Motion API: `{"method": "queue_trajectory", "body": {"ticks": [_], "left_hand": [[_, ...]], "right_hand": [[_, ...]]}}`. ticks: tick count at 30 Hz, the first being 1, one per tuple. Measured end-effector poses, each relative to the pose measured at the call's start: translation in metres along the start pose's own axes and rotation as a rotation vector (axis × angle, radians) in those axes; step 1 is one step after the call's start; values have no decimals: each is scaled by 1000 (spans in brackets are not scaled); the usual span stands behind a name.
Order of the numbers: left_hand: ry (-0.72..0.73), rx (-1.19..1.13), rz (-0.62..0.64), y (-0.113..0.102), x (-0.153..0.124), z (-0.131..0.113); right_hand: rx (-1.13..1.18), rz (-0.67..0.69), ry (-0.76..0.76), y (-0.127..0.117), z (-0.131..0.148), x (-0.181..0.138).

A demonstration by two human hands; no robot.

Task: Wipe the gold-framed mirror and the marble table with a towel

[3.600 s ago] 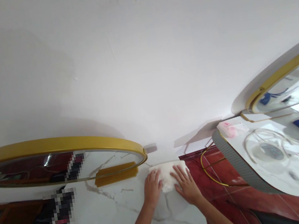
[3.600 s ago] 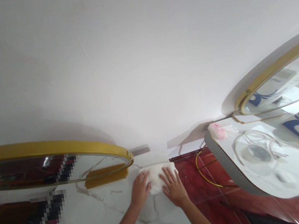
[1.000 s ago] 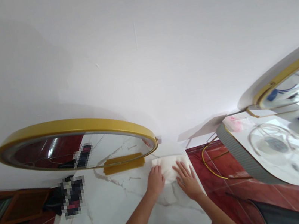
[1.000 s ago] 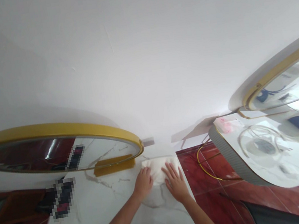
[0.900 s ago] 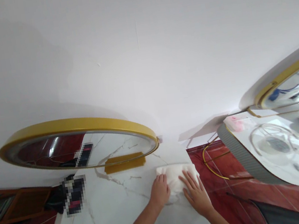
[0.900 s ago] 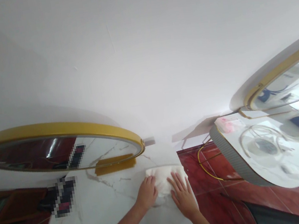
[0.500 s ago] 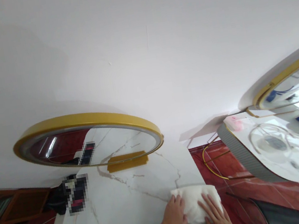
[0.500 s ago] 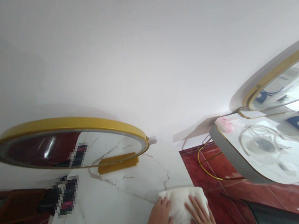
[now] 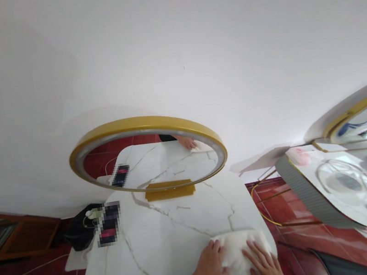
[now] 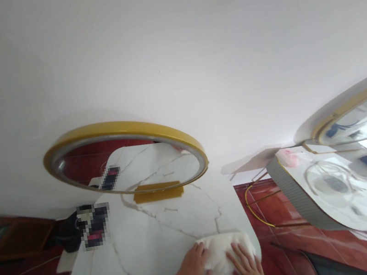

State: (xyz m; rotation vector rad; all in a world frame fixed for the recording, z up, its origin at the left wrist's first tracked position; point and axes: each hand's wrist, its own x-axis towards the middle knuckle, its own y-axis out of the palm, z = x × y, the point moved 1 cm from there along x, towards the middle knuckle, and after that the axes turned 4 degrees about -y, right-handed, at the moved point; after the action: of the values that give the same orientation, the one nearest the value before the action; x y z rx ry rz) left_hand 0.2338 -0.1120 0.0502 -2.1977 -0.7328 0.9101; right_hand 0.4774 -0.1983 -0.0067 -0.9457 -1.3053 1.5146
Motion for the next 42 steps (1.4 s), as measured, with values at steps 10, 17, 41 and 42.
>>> {"method": "queue_trajectory", "body": {"ticks": [10,17,41,42], "left_hand": [[-123,69,-138,-42,-82,96],[-272,110,-285,-46,-138,162],[-280,209,-500,-114,-55,178],[-283,207,-501,-110,-58,177]], "right_hand": [[59,87,-86,9,116,70],[110,133,-171,18,193,116],[-19,21,14,-10,202,249],[-16,15,17,-9,203,244]]}}
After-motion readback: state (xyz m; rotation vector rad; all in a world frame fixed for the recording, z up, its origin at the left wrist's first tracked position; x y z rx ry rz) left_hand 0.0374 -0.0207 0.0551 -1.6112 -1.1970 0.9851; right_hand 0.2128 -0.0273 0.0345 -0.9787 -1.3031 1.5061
